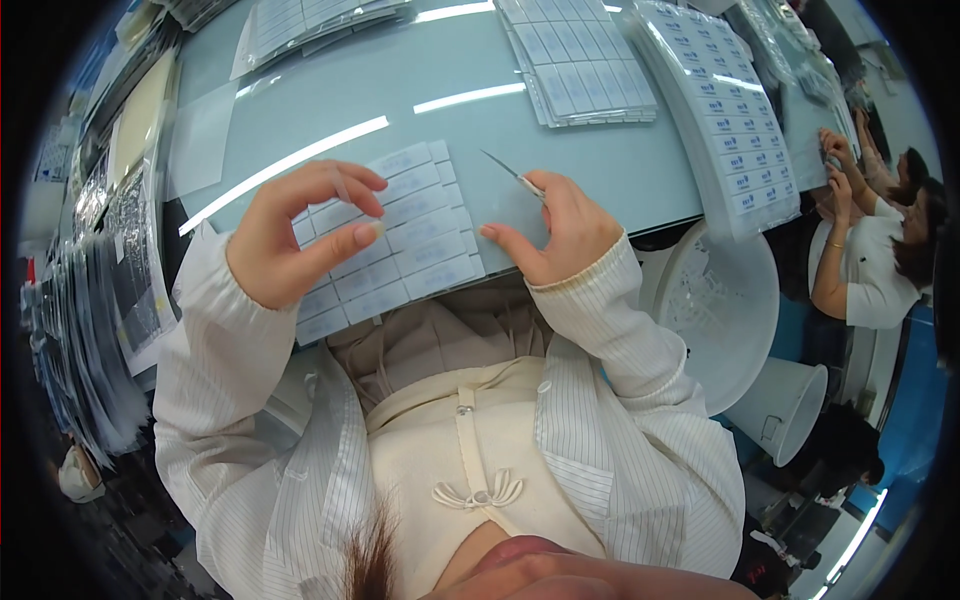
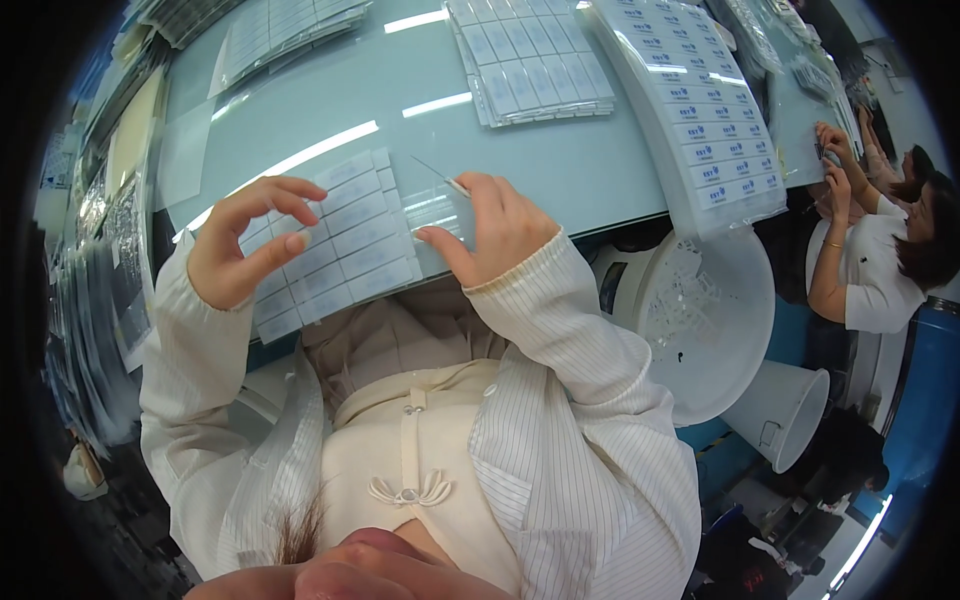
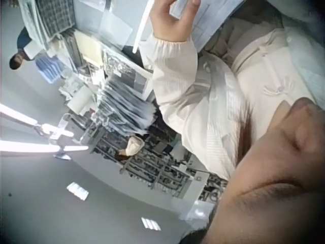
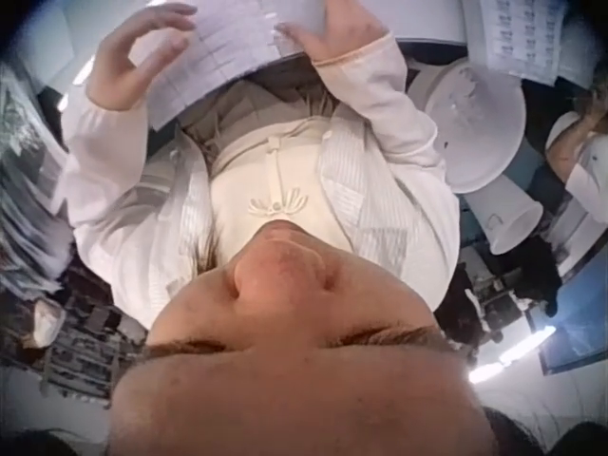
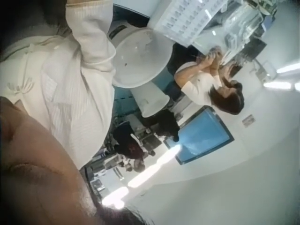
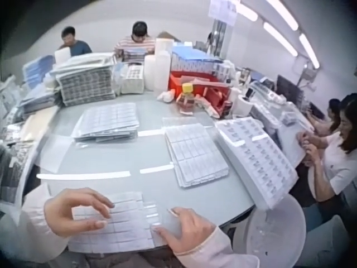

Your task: Arranging small blue stickers into a grid pattern on a clear sheet using a stylus.

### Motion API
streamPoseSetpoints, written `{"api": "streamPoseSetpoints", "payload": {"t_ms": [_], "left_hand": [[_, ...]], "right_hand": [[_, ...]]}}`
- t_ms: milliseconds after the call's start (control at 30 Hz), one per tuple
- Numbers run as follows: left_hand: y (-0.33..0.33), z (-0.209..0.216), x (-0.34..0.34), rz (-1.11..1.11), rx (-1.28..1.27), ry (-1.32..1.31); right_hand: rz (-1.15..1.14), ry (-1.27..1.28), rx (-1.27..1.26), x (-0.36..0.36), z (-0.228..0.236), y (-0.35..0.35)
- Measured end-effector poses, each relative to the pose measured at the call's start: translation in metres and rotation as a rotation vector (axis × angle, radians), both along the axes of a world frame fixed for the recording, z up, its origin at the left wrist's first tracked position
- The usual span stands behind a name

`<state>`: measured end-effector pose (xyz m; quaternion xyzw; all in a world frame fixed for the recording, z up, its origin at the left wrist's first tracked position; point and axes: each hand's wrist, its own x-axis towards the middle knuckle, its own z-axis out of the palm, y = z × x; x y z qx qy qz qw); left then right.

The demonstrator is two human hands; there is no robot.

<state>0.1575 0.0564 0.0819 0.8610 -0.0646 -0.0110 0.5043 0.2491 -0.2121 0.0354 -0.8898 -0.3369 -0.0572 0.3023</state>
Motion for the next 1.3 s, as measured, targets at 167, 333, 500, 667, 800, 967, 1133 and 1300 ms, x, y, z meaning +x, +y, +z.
{"api": "streamPoseSetpoints", "payload": {"t_ms": [167, 333, 500, 667, 800, 967, 1133, 1300], "left_hand": [[-0.009, -0.005, 0.0, 0.014, 0.037, -0.003], [-0.023, -0.004, 0.004, -0.065, -0.053, 0.005], [-0.043, -0.01, 0.004, -0.043, -0.42, 0.394], [-0.053, -0.012, 0.001, 0.082, -0.823, 0.65], [-0.045, -0.01, -0.015, 0.267, -0.729, 0.531], [0.02, -0.019, -0.087, 0.338, -0.319, 0.018], [0.071, -0.037, -0.253, 1.077, -0.113, 0.115], [0.087, -0.152, -0.5, 2.056, 0.038, 0.107]], "right_hand": [[-0.052, 0.036, -0.002, 0.003, 0.003, -0.005], [-0.123, 0.491, 0.123, 0.005, 0.02, -0.009], [0.062, 0.814, 0.371, -0.002, 0.018, 0.003], [0.178, 0.881, 0.366, -0.008, 0.007, 0.018], [0.124, 0.836, 0.486, -0.009, 0.007, 0.023], [0.045, 0.556, 0.383, 0.012, -0.001, 0.014], [0.053, 0.471, 0.307, 0.024, -0.001, 0.022], [0.128, 0.34, 0.243, 0.023, -0.004, 0.043]]}}
